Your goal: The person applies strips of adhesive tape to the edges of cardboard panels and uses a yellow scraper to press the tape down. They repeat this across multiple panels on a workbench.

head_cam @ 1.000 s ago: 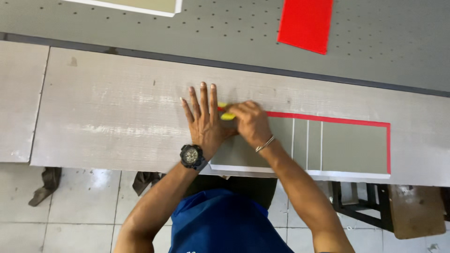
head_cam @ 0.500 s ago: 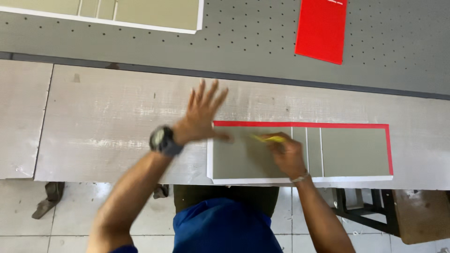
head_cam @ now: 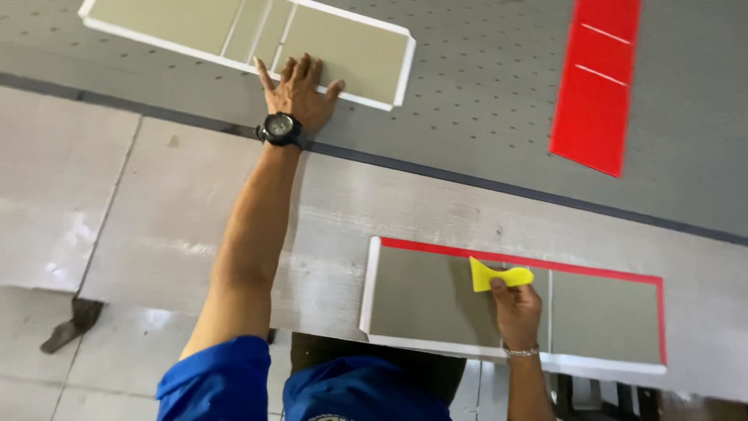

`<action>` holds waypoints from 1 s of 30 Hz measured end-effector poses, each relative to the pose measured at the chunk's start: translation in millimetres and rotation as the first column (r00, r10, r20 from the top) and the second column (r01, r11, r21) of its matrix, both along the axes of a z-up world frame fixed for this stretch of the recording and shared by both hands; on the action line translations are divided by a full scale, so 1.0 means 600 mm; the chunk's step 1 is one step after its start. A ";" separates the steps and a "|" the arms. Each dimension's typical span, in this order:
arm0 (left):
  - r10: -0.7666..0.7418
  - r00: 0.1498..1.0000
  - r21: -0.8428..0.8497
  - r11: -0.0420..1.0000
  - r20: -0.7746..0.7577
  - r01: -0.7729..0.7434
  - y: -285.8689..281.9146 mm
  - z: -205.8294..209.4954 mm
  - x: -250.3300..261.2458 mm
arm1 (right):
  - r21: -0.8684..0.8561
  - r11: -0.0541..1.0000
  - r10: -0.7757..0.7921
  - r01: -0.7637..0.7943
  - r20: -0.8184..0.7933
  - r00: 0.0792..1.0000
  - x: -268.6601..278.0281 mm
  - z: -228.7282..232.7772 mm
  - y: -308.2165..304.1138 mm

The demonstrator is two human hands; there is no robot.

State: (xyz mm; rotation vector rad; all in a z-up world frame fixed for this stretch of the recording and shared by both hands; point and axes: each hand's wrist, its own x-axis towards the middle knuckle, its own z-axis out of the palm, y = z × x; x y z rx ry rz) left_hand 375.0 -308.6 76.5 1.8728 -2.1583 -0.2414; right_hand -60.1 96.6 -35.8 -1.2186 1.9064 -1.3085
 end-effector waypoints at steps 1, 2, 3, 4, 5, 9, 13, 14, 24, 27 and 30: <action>0.020 1.000 0.004 1.000 0.008 -0.020 0.011 0.000 0.012 | 0.004 1.000 0.020 -0.020 0.008 1.000 -0.005 0.000 0.000; 0.058 0.998 0.017 0.998 -0.032 -0.057 0.029 0.000 0.029 | 0.029 1.000 0.011 -0.008 -0.088 0.996 -0.008 0.001 0.002; 0.097 0.993 0.030 0.995 -0.073 -0.095 0.048 -0.001 0.046 | 0.050 0.999 0.005 0.004 -0.185 0.983 -0.011 0.002 0.005; 0.135 0.989 0.035 0.991 -0.059 -0.133 0.071 -0.014 0.067 | 0.057 0.998 0.044 -0.034 -0.172 0.984 -0.008 0.008 0.004; 0.136 0.991 -0.144 0.980 -0.011 -0.136 0.096 -0.027 0.088 | 0.068 0.997 0.040 -0.027 -0.197 0.980 -0.005 0.015 0.005; 0.291 0.954 0.062 0.953 0.072 -0.296 0.235 0.037 0.154 | 0.053 0.998 0.057 -0.046 -0.227 0.972 0.011 0.039 0.003; 0.331 0.926 0.111 0.929 0.180 -0.354 0.361 0.032 0.204 | 0.026 0.994 0.112 -0.109 -0.203 0.973 0.000 0.022 -0.002; 0.345 0.924 0.013 0.936 0.167 -0.352 0.390 0.015 0.212 | 0.034 0.995 0.097 -0.091 -0.227 0.969 -0.008 0.013 0.001; 0.701 0.692 0.090 0.688 0.173 -0.720 0.519 0.058 0.261 | -0.033 0.980 0.187 -0.196 -0.178 0.966 0.012 0.041 0.007; 0.752 0.628 0.001 0.641 0.200 -0.768 0.514 0.023 0.303 | -0.039 0.980 0.177 -0.195 -0.277 0.945 0.012 0.043 0.010; 0.734 0.653 0.021 0.662 0.187 -0.749 0.504 0.007 0.326 | -0.097 0.973 0.171 -0.212 -0.320 0.932 0.027 0.045 0.002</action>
